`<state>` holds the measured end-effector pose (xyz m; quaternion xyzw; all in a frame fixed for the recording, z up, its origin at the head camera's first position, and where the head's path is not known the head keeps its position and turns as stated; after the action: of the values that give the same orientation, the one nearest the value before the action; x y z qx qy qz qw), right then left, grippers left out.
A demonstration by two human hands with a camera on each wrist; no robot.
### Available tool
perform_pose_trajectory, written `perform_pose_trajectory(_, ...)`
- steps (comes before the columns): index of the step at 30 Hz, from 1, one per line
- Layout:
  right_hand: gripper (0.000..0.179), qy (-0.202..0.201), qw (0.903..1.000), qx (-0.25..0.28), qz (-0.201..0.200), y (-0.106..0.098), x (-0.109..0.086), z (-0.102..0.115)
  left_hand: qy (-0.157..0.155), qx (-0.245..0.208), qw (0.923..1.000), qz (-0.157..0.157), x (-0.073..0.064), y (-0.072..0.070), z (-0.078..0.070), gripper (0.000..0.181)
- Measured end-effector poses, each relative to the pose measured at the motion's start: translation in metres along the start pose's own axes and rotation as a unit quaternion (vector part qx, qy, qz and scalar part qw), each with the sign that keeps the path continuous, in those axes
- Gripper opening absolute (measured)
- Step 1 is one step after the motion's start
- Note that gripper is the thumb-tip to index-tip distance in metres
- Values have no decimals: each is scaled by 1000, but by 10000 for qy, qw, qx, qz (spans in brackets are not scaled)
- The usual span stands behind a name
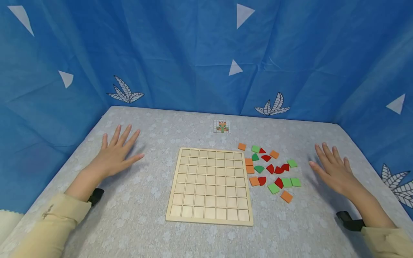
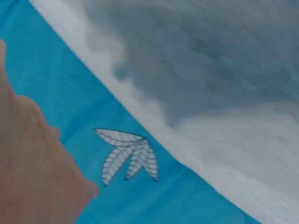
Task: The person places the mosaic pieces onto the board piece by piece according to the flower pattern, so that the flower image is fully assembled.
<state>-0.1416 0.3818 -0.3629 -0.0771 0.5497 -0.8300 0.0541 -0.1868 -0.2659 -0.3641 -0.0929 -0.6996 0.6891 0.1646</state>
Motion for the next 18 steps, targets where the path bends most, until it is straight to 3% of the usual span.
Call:
perform_pose_trajectory(6,73,-233,9994,254,-45,-2,-5,15,267,-375,9988,-164,0,-11,-24,86)
perform_pose_trajectory(13,72,-671,9954,680,-115,2,-12,32,670,-989,9928,-123,2,-12,-53,92)
perform_pose_trajectory(18,71,-1003,9888,1096,-168,6,-15,45,885,-1208,9887,-99,3,-10,-66,98)
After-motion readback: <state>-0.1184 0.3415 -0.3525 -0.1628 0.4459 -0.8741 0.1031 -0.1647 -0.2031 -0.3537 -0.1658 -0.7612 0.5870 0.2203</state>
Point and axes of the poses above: each hand's wrist, its own x-axis towards the middle knuckle, its own y-axis out of the palm, z = x × y, the point moved 1 cm from there along x, towards the middle knuckle, and after that the axes turned 8 degrees about x, right-handed, at the moved point
